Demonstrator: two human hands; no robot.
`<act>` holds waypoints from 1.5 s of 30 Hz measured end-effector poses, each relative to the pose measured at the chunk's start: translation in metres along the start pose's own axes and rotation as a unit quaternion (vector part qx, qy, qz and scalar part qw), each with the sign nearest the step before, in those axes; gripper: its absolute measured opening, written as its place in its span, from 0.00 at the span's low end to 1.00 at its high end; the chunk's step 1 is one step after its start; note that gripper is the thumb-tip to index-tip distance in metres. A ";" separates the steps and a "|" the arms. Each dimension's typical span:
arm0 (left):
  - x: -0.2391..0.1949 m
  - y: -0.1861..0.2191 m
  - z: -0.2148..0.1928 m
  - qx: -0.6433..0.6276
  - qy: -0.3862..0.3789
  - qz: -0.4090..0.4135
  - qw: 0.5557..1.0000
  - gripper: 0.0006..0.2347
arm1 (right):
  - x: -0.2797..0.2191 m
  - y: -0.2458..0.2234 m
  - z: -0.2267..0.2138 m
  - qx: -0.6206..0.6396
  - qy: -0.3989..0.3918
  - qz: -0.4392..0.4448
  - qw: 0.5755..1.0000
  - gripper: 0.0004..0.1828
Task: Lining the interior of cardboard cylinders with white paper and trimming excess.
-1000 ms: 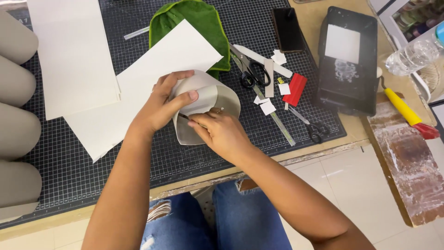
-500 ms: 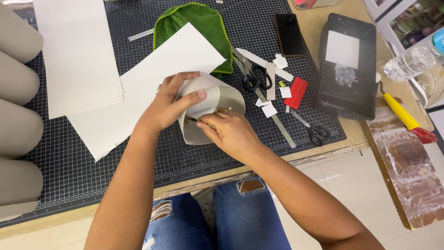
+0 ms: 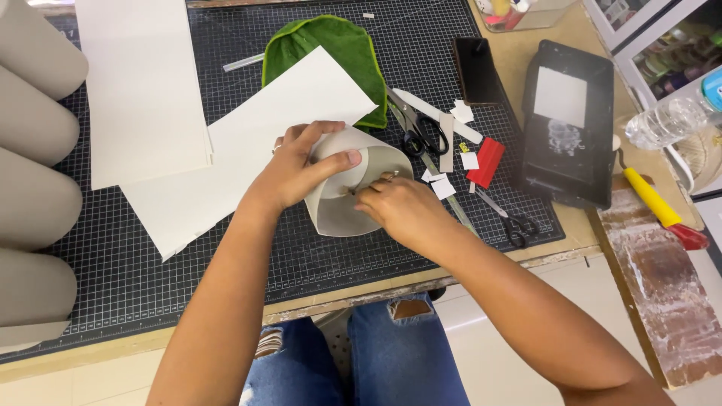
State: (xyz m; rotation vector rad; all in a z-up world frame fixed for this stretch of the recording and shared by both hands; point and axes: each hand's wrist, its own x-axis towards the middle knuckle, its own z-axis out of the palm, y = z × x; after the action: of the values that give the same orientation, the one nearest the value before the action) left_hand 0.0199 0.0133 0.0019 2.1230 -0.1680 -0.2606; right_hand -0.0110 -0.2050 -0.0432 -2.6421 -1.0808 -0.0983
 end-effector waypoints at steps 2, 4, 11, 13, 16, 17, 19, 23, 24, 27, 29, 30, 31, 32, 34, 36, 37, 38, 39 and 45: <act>0.003 0.002 0.002 0.001 0.004 -0.002 1.000 0.36 | -0.001 -0.003 -0.010 -0.021 0.007 -0.014 1.000 0.13; 0.005 0.001 0.005 0.018 0.006 -0.010 1.000 0.37 | 0.000 -0.015 -0.026 0.062 0.019 0.001 0.998 0.15; 0.006 0.004 0.005 0.046 0.007 -0.019 0.999 0.37 | 0.000 0.004 -0.002 0.053 -0.017 0.008 0.998 0.15; 0.005 0.009 0.005 0.039 0.001 -0.021 0.999 0.38 | -0.004 0.010 -0.002 -0.004 -0.012 0.002 1.000 0.14; 0.010 0.007 0.006 0.070 -0.014 -0.031 0.997 0.37 | 0.003 -0.005 -0.019 0.094 0.021 -0.001 0.995 0.12; 0.010 0.009 0.006 0.069 -0.011 -0.031 0.997 0.37 | 0.003 -0.002 -0.015 0.093 0.021 -0.003 0.995 0.12; 0.008 0.012 0.006 0.080 -0.019 -0.030 0.996 0.38 | 0.003 0.005 -0.008 0.062 -0.004 -0.009 0.998 0.14; 0.009 0.014 0.006 0.079 -0.018 -0.031 0.996 0.39 | 0.003 0.008 -0.026 -0.035 -0.035 0.013 0.999 0.14; 0.009 0.016 0.006 0.084 -0.023 -0.028 0.996 0.40 | 0.003 0.006 -0.033 -0.035 -0.054 0.031 0.997 0.15; 0.012 0.017 0.009 0.092 -0.030 -0.028 0.995 0.41 | 0.003 -0.001 -0.042 -0.053 -0.075 0.047 0.995 0.15; 0.012 0.018 0.010 0.096 -0.029 -0.030 0.995 0.41 | 0.002 -0.004 -0.038 -0.072 -0.076 0.044 0.994 0.15; 0.012 0.020 0.009 0.100 -0.038 -0.031 0.994 0.41 | 0.002 -0.005 -0.031 -0.039 -0.088 0.045 0.994 0.14; 0.013 0.021 0.008 0.105 -0.046 -0.032 0.993 0.40 | 0.002 -0.006 -0.025 -0.006 -0.100 0.045 0.994 0.12; 0.013 0.022 0.008 0.105 -0.045 -0.032 0.993 0.40 | 0.004 -0.008 -0.027 -0.007 -0.099 0.044 0.994 0.12; 0.012 0.023 0.010 0.090 -0.038 -0.029 0.995 0.41 | 0.003 -0.012 -0.031 0.107 -0.063 0.056 0.991 0.10; 0.013 0.022 0.009 0.098 -0.045 -0.032 0.994 0.41 | -0.002 -0.005 -0.039 0.123 -0.019 0.067 0.990 0.11; 0.014 0.022 0.007 0.109 -0.051 -0.034 0.992 0.41 | -0.004 -0.002 -0.044 0.139 0.028 0.076 0.987 0.13; 0.016 0.021 0.007 0.110 -0.046 -0.031 0.992 0.41 | -0.004 -0.001 -0.044 0.136 0.031 0.071 0.988 0.13; 0.019 0.021 0.007 0.109 -0.040 -0.024 0.993 0.43 | -0.005 0.001 -0.045 0.152 0.016 0.100 0.983 0.12; 0.020 0.033 0.014 0.144 -0.065 -0.016 0.987 0.44 | -0.012 0.023 -0.014 0.043 0.006 0.052 0.998 0.10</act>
State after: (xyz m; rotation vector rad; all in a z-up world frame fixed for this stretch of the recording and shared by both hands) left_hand 0.0350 -0.0206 0.0205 2.3983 -0.2601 -0.4147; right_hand -0.0028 -0.2324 -0.0370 -2.6103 -0.9207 -0.0454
